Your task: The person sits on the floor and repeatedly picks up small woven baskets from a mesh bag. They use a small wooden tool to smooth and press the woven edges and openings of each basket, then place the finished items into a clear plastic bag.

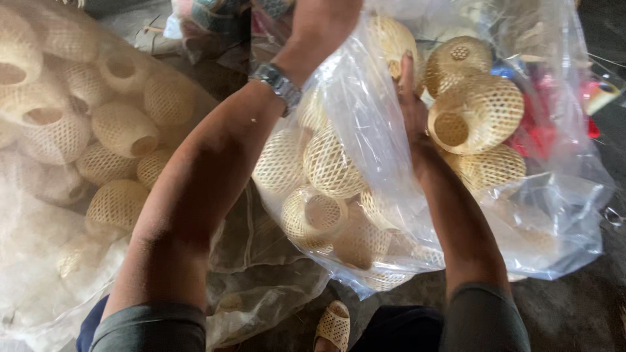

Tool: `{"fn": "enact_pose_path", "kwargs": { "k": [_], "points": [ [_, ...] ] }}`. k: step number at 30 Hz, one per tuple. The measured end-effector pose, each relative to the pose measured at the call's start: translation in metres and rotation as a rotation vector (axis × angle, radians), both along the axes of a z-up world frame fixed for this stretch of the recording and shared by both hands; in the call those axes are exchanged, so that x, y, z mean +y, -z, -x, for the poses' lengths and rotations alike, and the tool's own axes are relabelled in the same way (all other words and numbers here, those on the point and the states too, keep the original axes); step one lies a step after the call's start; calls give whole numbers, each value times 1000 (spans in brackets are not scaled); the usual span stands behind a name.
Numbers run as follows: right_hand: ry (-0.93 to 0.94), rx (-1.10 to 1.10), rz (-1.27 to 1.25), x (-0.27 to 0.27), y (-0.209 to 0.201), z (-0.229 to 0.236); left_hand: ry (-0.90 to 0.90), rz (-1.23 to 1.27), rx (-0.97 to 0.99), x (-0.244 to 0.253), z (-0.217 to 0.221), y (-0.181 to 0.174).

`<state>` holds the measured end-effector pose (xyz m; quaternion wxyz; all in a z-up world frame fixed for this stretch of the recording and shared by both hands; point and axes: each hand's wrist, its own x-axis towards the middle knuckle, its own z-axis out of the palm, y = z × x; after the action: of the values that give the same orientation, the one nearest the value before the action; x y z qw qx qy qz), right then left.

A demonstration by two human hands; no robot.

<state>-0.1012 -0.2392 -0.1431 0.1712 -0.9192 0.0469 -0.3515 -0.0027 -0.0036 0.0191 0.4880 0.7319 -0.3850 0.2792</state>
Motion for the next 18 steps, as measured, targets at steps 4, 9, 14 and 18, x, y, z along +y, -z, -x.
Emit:
{"fn": "enact_pose_path", "kwargs": {
  "k": [4, 9, 14, 18],
  "points": [
    [-4, 193, 180, -10, -2, -45, 81, -65, 190, 12, 10, -5],
    [-69, 243, 283, -26, -6, -34, 32, -116, -94, 66, 42, 11],
    [-158, 166, 169, -56, 2, 33, 197, -368, -78, 164, 63, 62],
    [134, 481, 243, -88, 9, 97, 304, -664, 361, 265, 88, 149]
  ]
}}
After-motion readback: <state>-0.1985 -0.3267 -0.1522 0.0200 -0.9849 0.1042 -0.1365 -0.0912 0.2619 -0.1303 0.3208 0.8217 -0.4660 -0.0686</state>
